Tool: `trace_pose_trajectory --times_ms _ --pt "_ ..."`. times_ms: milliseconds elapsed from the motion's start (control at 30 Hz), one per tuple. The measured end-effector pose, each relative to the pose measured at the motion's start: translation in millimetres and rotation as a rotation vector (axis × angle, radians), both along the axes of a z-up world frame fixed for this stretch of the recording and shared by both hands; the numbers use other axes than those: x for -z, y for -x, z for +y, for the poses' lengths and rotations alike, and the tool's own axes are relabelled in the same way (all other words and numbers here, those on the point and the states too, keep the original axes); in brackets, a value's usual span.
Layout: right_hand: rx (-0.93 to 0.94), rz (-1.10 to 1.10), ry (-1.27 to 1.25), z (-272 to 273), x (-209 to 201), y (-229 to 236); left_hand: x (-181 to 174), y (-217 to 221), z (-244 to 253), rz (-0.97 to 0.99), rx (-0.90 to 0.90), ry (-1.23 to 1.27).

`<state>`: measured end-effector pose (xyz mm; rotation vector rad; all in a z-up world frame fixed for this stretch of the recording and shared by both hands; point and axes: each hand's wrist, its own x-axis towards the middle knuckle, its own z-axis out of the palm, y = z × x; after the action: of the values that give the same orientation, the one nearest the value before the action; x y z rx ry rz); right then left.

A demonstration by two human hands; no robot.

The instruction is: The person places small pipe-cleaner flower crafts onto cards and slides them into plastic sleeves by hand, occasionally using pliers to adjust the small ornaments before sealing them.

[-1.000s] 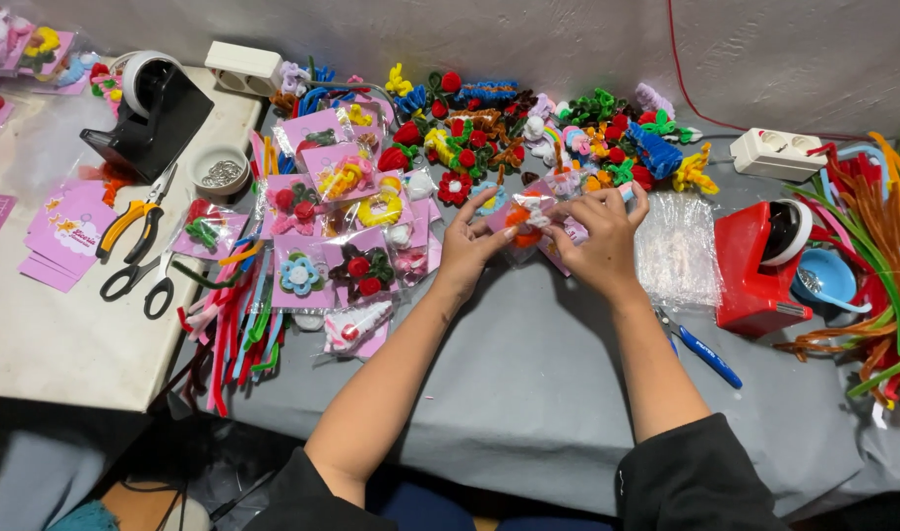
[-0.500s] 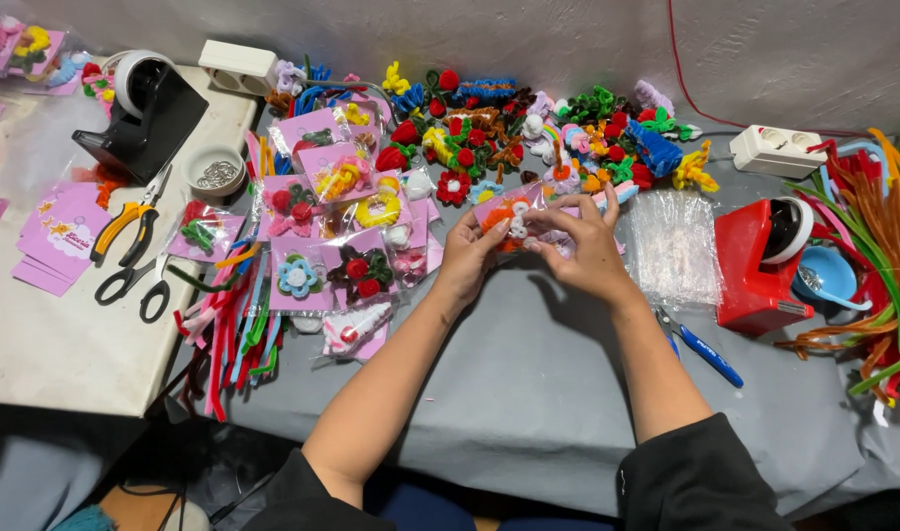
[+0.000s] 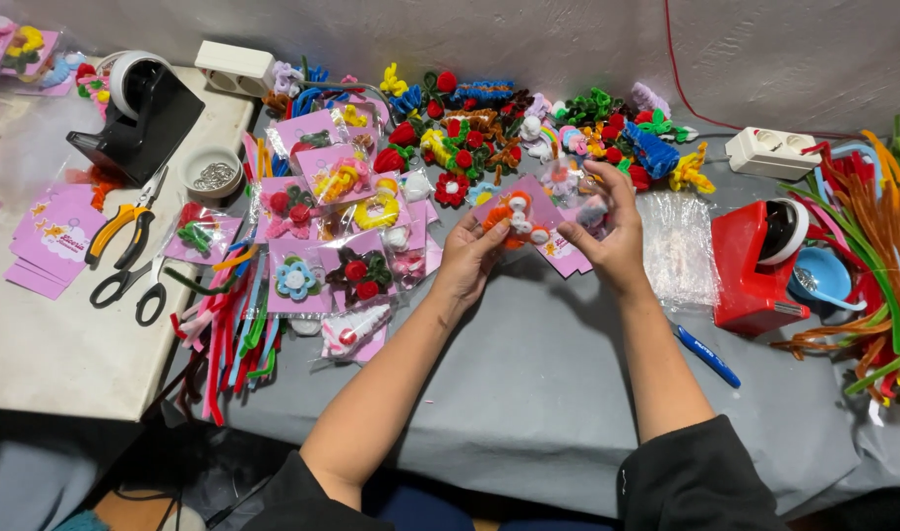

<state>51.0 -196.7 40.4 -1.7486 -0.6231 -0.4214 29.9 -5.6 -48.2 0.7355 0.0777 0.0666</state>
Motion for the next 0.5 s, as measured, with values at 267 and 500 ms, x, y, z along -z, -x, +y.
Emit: trace_pose_trajectory --times_ms 267,500 --pt "-0.05 0.289 -0.214 16 37 -6 -26 17 -7 -0.126 -0.163 -0.36" --pt "0.053 0.092 -0.021 23 58 -10 -104 103 -33 -0.752 -0.778 -1.264"
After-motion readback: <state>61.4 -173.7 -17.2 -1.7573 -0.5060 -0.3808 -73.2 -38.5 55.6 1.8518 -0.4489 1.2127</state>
